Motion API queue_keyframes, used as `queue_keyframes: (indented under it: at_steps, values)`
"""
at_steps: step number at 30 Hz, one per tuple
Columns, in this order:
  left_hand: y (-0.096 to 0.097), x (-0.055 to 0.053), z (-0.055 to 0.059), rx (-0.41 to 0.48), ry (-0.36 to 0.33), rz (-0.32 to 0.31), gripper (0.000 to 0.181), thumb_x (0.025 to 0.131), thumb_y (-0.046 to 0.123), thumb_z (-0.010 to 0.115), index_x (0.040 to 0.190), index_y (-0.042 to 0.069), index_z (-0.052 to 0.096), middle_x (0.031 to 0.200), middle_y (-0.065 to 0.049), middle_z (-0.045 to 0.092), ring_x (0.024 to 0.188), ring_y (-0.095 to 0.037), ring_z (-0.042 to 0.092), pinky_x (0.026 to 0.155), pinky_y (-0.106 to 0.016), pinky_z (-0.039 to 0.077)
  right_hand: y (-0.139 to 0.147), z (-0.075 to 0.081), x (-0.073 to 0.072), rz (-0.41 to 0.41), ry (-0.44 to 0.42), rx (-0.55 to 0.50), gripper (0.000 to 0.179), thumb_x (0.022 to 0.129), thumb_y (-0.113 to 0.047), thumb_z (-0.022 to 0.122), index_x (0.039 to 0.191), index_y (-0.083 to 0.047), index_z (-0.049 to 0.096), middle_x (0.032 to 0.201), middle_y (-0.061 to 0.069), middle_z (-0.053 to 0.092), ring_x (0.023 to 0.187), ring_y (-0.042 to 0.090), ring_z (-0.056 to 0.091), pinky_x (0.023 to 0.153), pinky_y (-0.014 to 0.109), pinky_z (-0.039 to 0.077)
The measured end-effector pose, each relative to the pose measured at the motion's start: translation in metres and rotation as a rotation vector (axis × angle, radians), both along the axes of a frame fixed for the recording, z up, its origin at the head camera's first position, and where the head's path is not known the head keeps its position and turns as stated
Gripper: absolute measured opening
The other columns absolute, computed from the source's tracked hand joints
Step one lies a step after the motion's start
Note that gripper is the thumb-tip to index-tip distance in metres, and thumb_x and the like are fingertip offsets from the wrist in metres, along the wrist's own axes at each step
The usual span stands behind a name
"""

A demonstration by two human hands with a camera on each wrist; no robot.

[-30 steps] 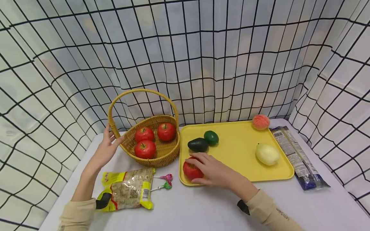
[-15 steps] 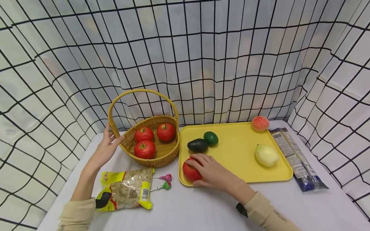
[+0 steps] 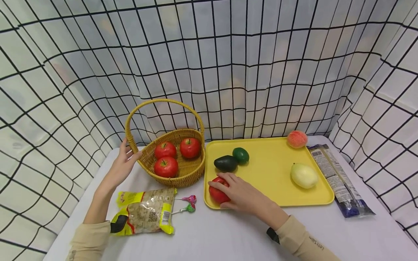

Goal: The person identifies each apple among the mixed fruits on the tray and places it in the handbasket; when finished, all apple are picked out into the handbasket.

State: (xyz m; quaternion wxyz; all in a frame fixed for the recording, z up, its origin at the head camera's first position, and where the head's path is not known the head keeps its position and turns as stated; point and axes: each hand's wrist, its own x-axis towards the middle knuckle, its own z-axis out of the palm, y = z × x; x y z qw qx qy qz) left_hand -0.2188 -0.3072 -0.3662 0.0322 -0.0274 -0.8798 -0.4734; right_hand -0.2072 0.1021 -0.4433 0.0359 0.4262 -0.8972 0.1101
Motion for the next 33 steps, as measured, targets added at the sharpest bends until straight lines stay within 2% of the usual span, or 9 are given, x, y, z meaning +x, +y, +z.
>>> queue_keyframes:
  at_steps: [9,20,26,33]
  values:
    - [0.001,0.001,0.0,-0.002,0.0,0.012,0.086,0.11,0.035,0.042,0.162,0.015,-0.023,0.168,-0.034,0.004,0.157,-0.05,0.013,0.127,-0.059,0.02,0.011,0.004,0.003,0.029,0.01,-0.053,0.077,0.082,-0.046,0.085,0.15,-0.036,0.05,0.155,0.006,0.047,0.138,0.023,0.047,0.1,0.043,0.059]
    - [-0.002,0.001,0.002,-0.011,0.006,0.019,0.085,0.111,0.036,0.041,0.162,0.015,-0.023,0.169,-0.034,0.002,0.157,-0.05,0.013,0.127,-0.06,0.02,0.026,0.02,0.002,-0.049,-0.008,-0.073,0.078,0.085,-0.043,0.083,0.153,-0.04,0.045,0.158,0.007,0.043,0.14,0.026,0.046,0.094,0.044,0.061]
    - [-0.003,0.001,-0.002,-0.005,0.011,0.02,0.086,0.111,0.036,0.041,0.161,0.015,-0.025,0.169,-0.033,-0.001,0.158,-0.05,0.012,0.128,-0.06,0.019,0.026,0.03,-0.004,-0.077,0.072,-0.126,0.08,0.085,-0.038,0.084,0.155,-0.038,0.044,0.159,0.007,0.042,0.142,0.027,0.046,0.095,0.044,0.061]
    - [0.001,0.003,-0.002,-0.028,0.025,0.018,0.085,0.111,0.037,0.04,0.162,0.013,-0.024,0.168,-0.034,0.003,0.157,-0.05,0.014,0.127,-0.06,0.019,0.017,0.044,-0.016,-0.042,0.178,-0.241,0.081,0.085,-0.037,0.084,0.155,-0.031,0.044,0.157,0.012,0.043,0.141,0.03,0.046,0.097,0.043,0.06]
